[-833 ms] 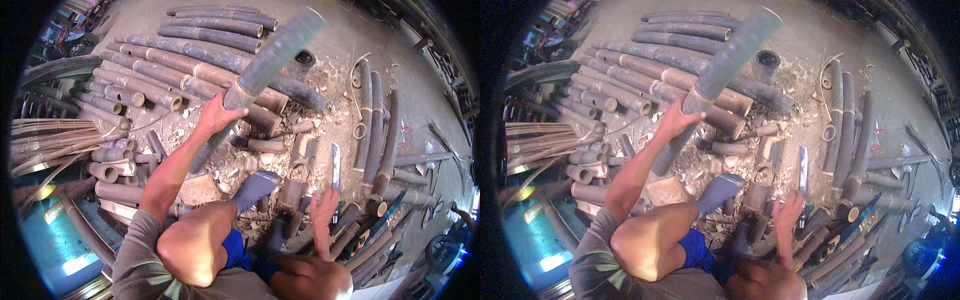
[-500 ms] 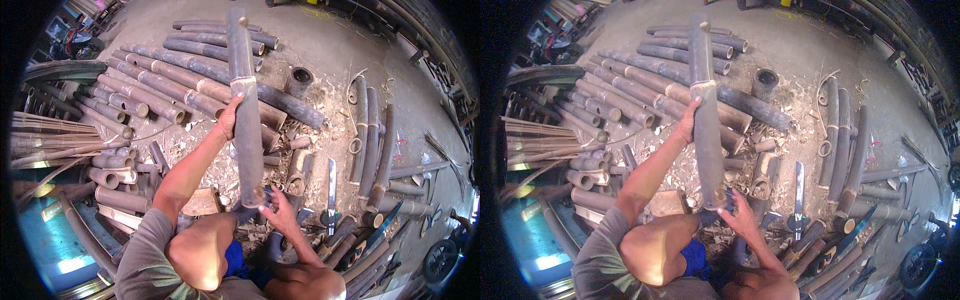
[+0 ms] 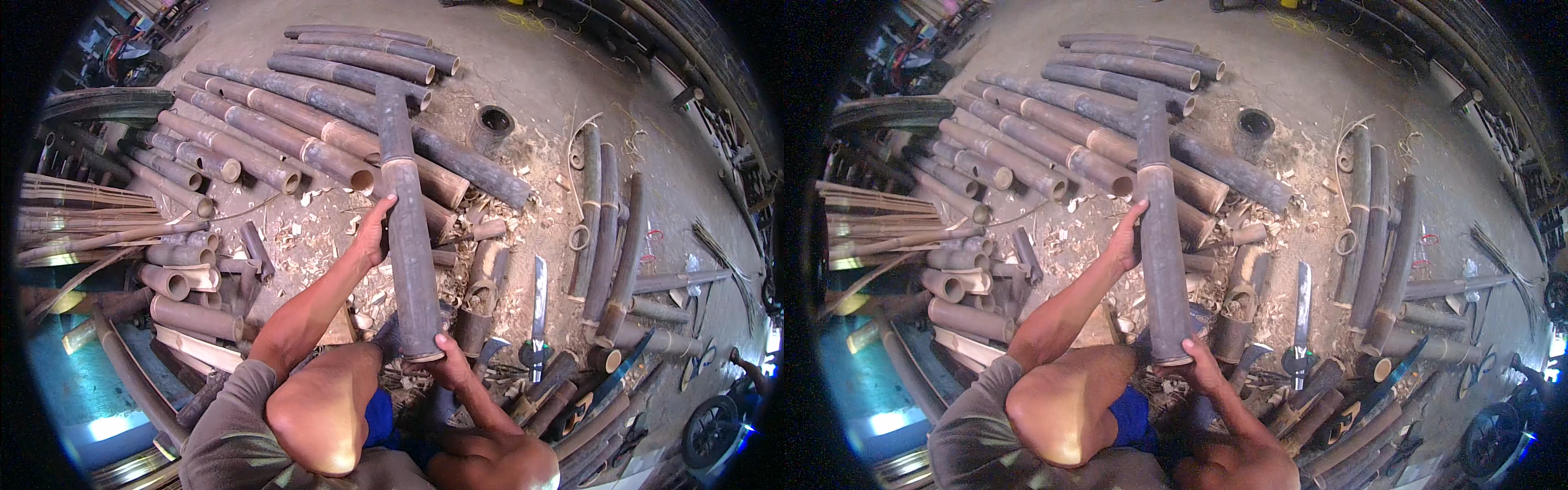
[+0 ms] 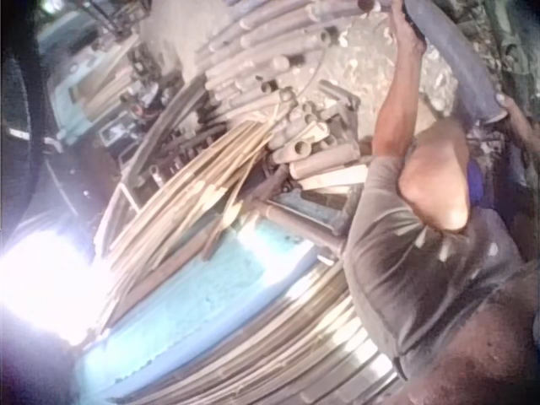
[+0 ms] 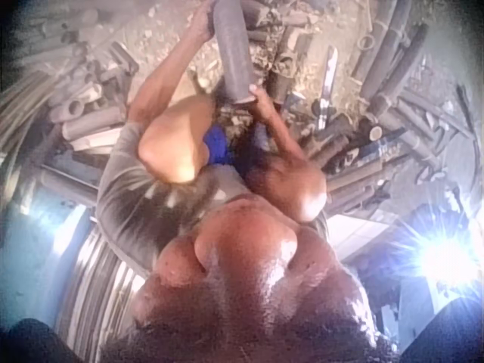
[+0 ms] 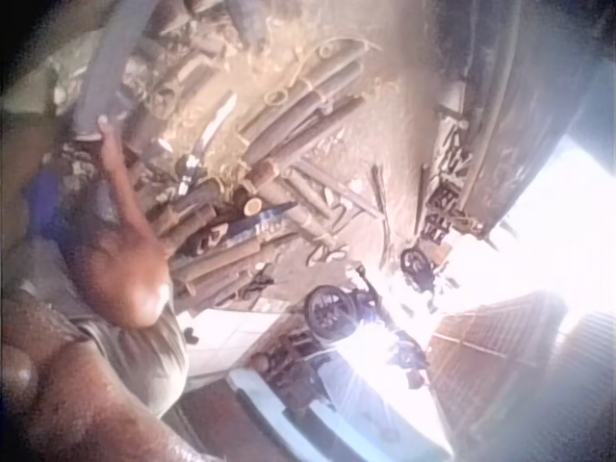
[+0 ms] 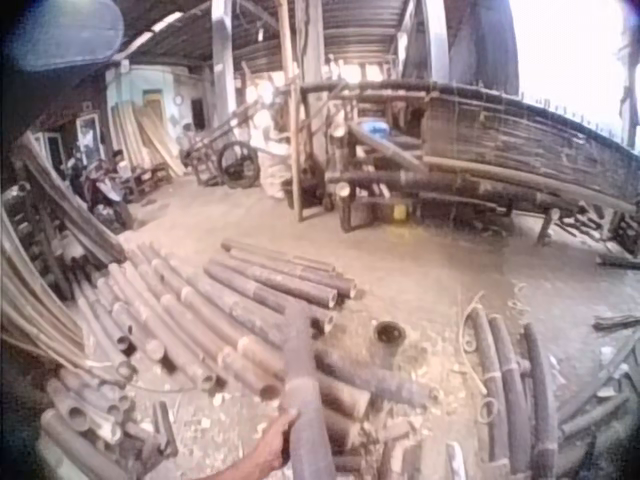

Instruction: The person sits on the floor and uses a wooden mallet to split bamboo segments, then uses a knife to trim and smooth the ends. They measure a bamboo piece with a tape measure and continue cutting and shaping the bamboo.

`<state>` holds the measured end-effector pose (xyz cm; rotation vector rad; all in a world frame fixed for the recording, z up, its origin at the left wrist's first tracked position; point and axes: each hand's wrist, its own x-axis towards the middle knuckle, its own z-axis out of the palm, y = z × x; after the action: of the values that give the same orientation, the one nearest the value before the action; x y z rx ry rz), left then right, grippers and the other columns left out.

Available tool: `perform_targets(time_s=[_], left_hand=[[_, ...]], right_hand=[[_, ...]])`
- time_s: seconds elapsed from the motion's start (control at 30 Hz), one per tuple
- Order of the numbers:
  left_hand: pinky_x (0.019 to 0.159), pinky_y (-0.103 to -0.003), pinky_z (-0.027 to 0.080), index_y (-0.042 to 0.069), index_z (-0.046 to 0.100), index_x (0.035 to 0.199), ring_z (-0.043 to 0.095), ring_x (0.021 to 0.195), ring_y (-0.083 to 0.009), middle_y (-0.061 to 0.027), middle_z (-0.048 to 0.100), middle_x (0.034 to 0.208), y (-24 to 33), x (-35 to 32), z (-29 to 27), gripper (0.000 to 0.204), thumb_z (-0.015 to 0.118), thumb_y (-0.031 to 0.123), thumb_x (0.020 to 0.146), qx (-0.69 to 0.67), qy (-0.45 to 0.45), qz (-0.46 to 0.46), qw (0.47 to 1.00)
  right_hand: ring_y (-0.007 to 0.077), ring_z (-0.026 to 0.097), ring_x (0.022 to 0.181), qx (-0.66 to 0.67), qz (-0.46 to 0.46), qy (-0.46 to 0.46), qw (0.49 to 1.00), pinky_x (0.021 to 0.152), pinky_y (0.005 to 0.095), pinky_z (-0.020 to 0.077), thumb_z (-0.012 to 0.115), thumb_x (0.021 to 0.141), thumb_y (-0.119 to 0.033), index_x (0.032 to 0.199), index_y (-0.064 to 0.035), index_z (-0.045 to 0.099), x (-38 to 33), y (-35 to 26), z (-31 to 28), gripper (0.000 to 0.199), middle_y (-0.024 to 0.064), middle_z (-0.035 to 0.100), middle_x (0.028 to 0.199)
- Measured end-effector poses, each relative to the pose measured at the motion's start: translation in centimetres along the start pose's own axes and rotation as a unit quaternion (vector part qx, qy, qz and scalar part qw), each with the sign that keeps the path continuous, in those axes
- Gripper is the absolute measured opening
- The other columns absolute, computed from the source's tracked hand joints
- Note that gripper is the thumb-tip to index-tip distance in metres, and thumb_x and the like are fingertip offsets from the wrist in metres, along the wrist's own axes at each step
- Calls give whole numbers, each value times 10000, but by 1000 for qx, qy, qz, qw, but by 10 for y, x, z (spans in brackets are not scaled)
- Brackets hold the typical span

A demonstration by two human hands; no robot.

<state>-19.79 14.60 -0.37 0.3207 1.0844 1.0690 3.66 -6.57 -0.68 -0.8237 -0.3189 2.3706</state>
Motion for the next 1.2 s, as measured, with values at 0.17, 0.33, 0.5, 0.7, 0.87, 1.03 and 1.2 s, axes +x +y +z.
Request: perform_targets(time_s=[0.17,0.33,0.5,0.7,0.87,1.03,1.2], left_hand=[[899,-444,592,22,634,1262,727,975,-289,-172,732,1102,-17,-20,16,723,671,652,910,-40,-64,-66,995],[810,-435,591,0,574,1315,705,865,-248,-130,700,1077,-26,-20,22,759,794,571,867,87,35,-24,995],[833,-450,585,-16,515,1381,686,958,-245,-142,678,1115,-25,-28,34,827,846,517,841,114,50,-18,992],[924,-457,556,-3,461,1439,668,1047,-271,-159,653,1201,-33,-41,32,895,835,549,841,106,34,-50,993],[956,-445,540,3,456,1450,657,1079,-268,-157,649,1227,-35,-50,36,907,827,565,842,103,16,-60,993],[963,-433,539,-6,442,1463,652,1097,-263,-157,644,1243,-38,-46,29,913,827,551,850,105,17,-49,993],[943,-429,548,-9,478,1426,662,1047,-253,-149,661,1197,-36,-37,32,870,854,508,836,84,20,-33,996]], right_hand=[[397,683,1094,71,58,-58,994,946,539,559,437,956,-753,1488,3,460,6,-1,6,925,251,651,1277],[337,684,1107,-48,5,18,999,910,534,583,585,987,-607,1501,-28,435,7,9,0,789,186,645,1292],[296,668,1128,-73,-48,53,995,834,502,622,693,985,-451,1524,-53,380,10,12,-9,739,142,623,1288],[313,664,1128,-28,-52,73,996,831,522,625,654,1002,-447,1546,-62,351,3,4,2,732,155,588,1346],[317,658,1145,-21,-49,65,996,847,530,623,642,1005,-445,1567,-77,325,1,3,-1,742,152,582,1357],[327,667,1143,-89,-64,101,989,846,526,622,649,999,-447,1563,-85,338,6,11,-8,738,158,578,1376],[329,681,1112,60,1,37,998,829,519,622,657,979,-502,1529,-63,375,10,22,-32,759,163,598,1340]])
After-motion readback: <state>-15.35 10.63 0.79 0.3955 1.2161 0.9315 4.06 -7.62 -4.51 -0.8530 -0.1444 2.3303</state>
